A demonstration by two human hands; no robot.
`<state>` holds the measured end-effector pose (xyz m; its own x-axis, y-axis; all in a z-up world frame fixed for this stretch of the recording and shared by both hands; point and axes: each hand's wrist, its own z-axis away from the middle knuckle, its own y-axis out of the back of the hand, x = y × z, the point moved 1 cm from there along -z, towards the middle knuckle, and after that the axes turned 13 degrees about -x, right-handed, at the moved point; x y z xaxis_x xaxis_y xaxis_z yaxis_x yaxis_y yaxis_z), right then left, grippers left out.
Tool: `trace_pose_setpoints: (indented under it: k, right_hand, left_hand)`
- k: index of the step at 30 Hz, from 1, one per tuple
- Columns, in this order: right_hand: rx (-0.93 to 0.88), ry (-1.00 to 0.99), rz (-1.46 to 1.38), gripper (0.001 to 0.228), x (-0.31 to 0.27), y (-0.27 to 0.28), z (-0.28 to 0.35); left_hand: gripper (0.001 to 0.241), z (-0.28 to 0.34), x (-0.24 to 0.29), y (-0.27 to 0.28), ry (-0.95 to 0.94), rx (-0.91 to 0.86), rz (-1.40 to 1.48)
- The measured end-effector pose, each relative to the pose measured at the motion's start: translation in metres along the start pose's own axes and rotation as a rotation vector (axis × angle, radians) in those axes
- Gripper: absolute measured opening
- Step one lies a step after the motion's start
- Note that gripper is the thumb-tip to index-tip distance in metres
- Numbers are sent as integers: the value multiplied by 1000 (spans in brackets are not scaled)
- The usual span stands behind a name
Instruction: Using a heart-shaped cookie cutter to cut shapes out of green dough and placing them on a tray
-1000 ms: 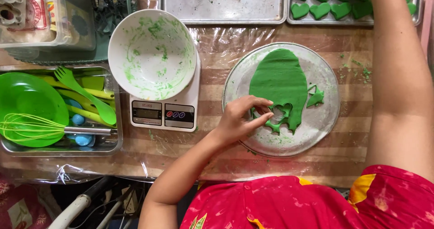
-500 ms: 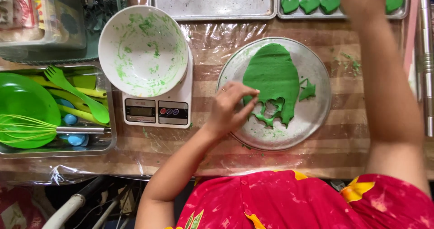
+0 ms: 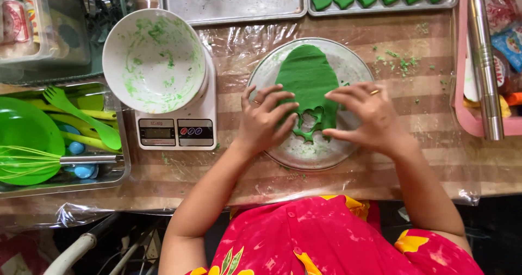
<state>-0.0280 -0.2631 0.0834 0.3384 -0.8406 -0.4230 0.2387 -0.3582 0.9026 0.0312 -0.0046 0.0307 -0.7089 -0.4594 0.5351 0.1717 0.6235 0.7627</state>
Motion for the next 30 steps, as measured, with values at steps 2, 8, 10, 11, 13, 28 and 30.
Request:
trace_pose_setpoints:
  k: [2, 8, 10, 11, 13, 28, 30]
  right_hand:
    - [103, 65, 99, 54, -6, -20, -2]
    - [201, 143, 21, 30, 0, -22, 1]
    - [201, 157, -20, 31, 6, -28, 4]
    - [199, 178, -63, 32, 10, -30, 5]
    - [186, 181, -103, 33, 11, -32, 6]
    - [117, 134, -122, 51, 4, -22, 7]
    - [107, 126, -95, 54, 5, -23, 8]
  left_hand:
    - [9, 4, -1, -6, -121, -14, -34]
    - [12, 6, 7, -7, -209, -50, -27]
    - [14, 6, 14, -8, -238, -57, -12]
    - [16, 5, 17, -8, -261, -61, -2]
    - [17, 5, 21, -11, -281, -71, 7]
    - [14, 7, 27, -13, -337, -78, -62]
    - [14, 6, 28, -11, -323, -72, -66]
